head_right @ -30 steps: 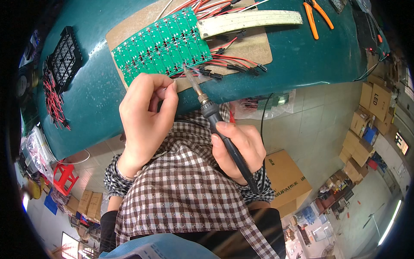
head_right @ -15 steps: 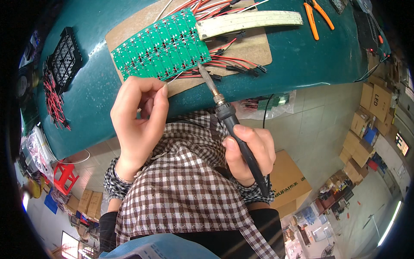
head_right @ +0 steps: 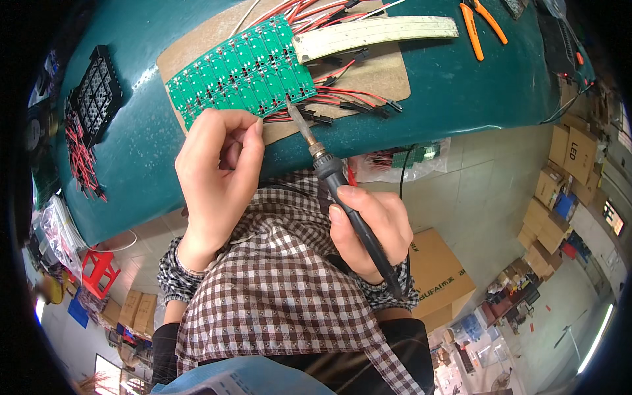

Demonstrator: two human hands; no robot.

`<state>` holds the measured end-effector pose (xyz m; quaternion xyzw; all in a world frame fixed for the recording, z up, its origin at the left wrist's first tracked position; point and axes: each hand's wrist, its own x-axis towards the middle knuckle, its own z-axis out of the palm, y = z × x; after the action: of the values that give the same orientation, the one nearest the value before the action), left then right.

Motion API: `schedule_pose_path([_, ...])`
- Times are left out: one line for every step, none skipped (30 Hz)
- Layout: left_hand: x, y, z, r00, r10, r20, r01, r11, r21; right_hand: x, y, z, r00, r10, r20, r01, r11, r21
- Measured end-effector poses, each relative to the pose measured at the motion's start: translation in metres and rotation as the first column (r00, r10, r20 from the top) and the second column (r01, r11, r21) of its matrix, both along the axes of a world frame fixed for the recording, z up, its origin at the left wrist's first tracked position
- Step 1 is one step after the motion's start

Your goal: The person solders wires onto a printed circuit board using a soldering iron and solder wire, holding the wires with pliers.

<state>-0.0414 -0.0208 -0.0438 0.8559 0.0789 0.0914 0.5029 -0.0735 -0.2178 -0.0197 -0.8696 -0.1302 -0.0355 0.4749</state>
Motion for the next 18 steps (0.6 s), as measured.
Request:
schedule_pose_path([0.0, 0.0, 0.0, 1.0, 0.003, -0.007, -0.003, 1.0, 0.001, 0.001, 0.0, 0.0, 0.999, 0.039, 0.017, -0.038, 0.999, -0.031])
schedule_pose_path([0.0, 0.0, 0.0, 1.0, 0.006, -0.013, -0.006, 1.0, 0.002, 0.001, 0.0, 0.0, 0.999, 0.038, 0.016, -0.038, 0.999, -0.03])
schedule_pose_path([0.0, -0.001, 0.001, 1.0, 0.006, -0.013, -0.006, 1.0, 0.003, 0.001, 0.0, 0.0, 0.999, 0.035, 0.02, -0.034, 0.999, -0.028])
schedule_pose_path([0.0, -0.001, 0.001, 1.0, -0.002, -0.02, 0.002, 1.0, 0.007, 0.001, 0.001, 0.0, 0.999, 0.03, 0.023, -0.029, 0.999, -0.027])
schedule_pose_path([0.0, -0.001, 0.001, 1.0, -0.011, -0.027, 0.011, 1.0, 0.01, 0.001, 0.001, 0.0, 0.999, 0.028, 0.023, -0.028, 0.999, -0.028])
schedule_pose_path([0.001, -0.002, 0.001, 1.0, -0.012, -0.026, 0.012, 1.0, 0.01, 0.001, 0.001, -0.001, 0.999, 0.022, 0.029, -0.021, 1.0, -0.023])
schedule_pose_path([0.001, -0.003, 0.001, 1.0, -0.006, -0.025, 0.007, 1.0, 0.007, 0.001, 0.001, -0.001, 0.999, 0.016, 0.034, -0.016, 1.0, -0.017])
schedule_pose_path([0.002, -0.005, 0.001, 1.0, -0.001, -0.023, 0.001, 1.0, 0.004, 0.0, 0.0, 0.0, 0.999, 0.016, 0.034, -0.016, 1.0, -0.017])
schedule_pose_path([0.003, -0.007, 0.001, 1.0, -0.001, -0.023, 0.001, 1.0, 0.004, 0.0, -0.001, 0.0, 1.0, 0.006, 0.013, -0.006, 1.0, -0.009])
schedule_pose_path([0.004, -0.01, 0.0, 1.0, 0.012, 0.0, -0.012, 1.0, 0.0, 0.0, -0.002, 0.001, 1.0, -0.002, -0.009, 0.002, 1.0, -0.001])
schedule_pose_path([0.006, -0.012, 0.0, 0.999, 0.025, 0.022, -0.025, 1.0, -0.006, 0.001, -0.004, 0.003, 1.0, -0.001, -0.009, 0.001, 1.0, -0.001])
schedule_pose_path([0.008, -0.014, 0.001, 0.999, 0.026, 0.022, -0.026, 1.0, -0.006, 0.002, -0.005, 0.004, 1.0, 0.009, -0.009, -0.009, 1.0, -0.014])
schedule_pose_path([0.009, -0.015, 0.001, 0.999, 0.029, 0.026, -0.029, 1.0, 0.011, 0.002, -0.006, 0.005, 1.0, 0.017, -0.009, -0.017, 1.0, -0.026])
schedule_pose_path([0.009, -0.015, 0.001, 0.999, 0.031, 0.03, -0.032, 0.999, 0.028, 0.001, -0.006, 0.005, 1.0, 0.016, -0.009, -0.017, 1.0, -0.024])
schedule_pose_path([0.01, -0.016, 0.001, 0.999, 0.031, 0.03, -0.032, 0.999, 0.03, 0.001, -0.007, 0.005, 1.0, 0.011, -0.022, -0.011, 1.0, -0.018])
schedule_pose_path([0.011, -0.019, 0.002, 0.999, 0.021, 0.026, -0.022, 0.999, 0.044, 0.001, -0.009, 0.006, 0.999, 0.006, -0.035, -0.007, 1.0, -0.016])
schedule_pose_path([0.011, -0.021, 0.002, 1.0, 0.011, 0.021, -0.012, 0.998, 0.057, 0.001, -0.011, 0.007, 0.999, 0.007, -0.036, -0.007, 1.0, -0.017])
schedule_pose_path([0.011, -0.022, 0.003, 1.0, 0.012, 0.021, -0.013, 0.998, 0.056, 0.002, -0.012, 0.007, 0.999, 0.005, -0.038, -0.005, 1.0, -0.013])
